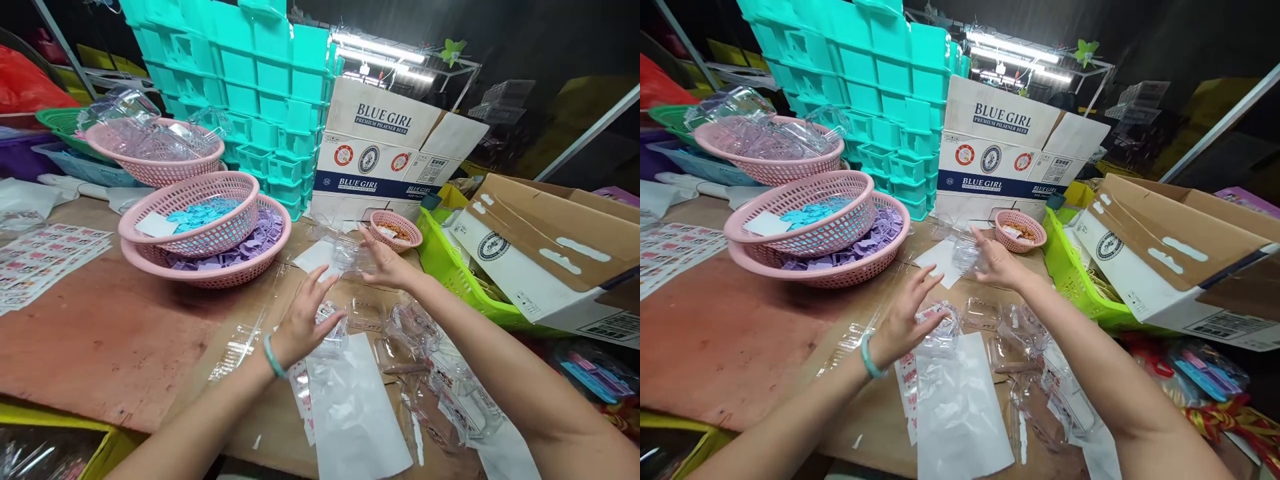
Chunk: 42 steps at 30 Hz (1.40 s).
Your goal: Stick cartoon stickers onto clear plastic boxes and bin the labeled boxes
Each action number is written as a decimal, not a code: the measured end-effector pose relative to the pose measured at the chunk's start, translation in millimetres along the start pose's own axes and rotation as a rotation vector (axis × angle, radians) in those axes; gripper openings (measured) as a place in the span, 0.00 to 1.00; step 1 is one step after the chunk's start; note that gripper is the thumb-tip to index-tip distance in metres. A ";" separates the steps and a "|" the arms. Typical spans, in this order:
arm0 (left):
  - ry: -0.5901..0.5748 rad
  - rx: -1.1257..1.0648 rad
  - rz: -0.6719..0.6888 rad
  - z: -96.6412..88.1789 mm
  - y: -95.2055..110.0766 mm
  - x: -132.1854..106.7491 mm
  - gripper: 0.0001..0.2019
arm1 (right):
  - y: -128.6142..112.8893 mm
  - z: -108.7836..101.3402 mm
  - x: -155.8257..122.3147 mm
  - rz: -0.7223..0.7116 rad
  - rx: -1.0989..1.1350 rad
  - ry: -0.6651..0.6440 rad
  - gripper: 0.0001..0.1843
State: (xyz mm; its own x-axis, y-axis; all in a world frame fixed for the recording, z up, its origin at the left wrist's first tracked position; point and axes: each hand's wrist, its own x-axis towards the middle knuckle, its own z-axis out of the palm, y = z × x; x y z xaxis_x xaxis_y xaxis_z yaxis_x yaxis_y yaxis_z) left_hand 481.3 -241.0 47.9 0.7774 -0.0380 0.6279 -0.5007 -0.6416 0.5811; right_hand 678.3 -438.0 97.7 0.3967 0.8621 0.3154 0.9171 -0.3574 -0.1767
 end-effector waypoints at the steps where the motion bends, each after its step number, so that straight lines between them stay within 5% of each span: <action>1: 0.002 -0.009 -0.006 1.0 -4.0 10.8 0.31 | -16.4 2.5 3.1 -0.041 0.056 0.003 0.59; 6: -0.056 -0.048 -0.095 -1.8 -47.0 37.0 0.32 | -62.4 32.5 22.1 -0.136 0.241 0.015 0.59; 12: 0.145 -0.147 -0.505 -31.3 -76.2 -6.3 0.27 | -85.2 73.3 40.2 0.197 0.452 -0.060 0.71; 14: 0.142 -0.172 -0.571 -44.0 -76.5 -27.4 0.29 | -99.7 82.9 44.1 0.230 0.516 -0.136 0.71; 19: 0.084 -0.357 -0.633 -72.5 -67.5 -67.1 0.31 | -132.0 103.0 48.5 0.051 0.605 -0.126 0.70; 24: 0.496 -0.773 -0.842 -89.9 -49.5 -79.0 0.27 | -141.1 105.6 48.6 0.176 0.562 -0.101 0.66; 27: 0.598 -0.858 -0.848 -98.9 -25.2 -84.9 0.28 | -155.4 83.9 40.5 0.202 0.562 0.136 0.55; 30: 0.406 -1.037 -0.853 -100.5 9.4 -98.5 0.23 | -187.5 53.2 14.0 0.298 0.737 0.429 0.26; 32: 0.238 -1.149 -0.914 -94.3 32.5 -110.6 0.22 | -214.2 35.8 -14.6 0.422 0.895 0.492 0.15; 37: -0.004 -1.266 -1.065 -60.0 70.3 -139.4 0.27 | -262.8 20.4 -95.3 0.661 1.078 0.295 0.12; 42: -0.127 -1.235 -1.205 -28.4 79.4 -156.6 0.29 | -269.0 32.2 -144.3 0.816 1.081 0.042 0.18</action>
State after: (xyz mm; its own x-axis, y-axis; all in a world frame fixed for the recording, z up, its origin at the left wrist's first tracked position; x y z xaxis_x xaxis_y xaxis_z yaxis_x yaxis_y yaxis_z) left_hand 308.9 -264.3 10.4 0.8965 -0.1111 -0.4289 0.4122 0.5642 0.7154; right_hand 373.0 -454.7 69.7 0.8269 0.5233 -0.2058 -0.0602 -0.2813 -0.9577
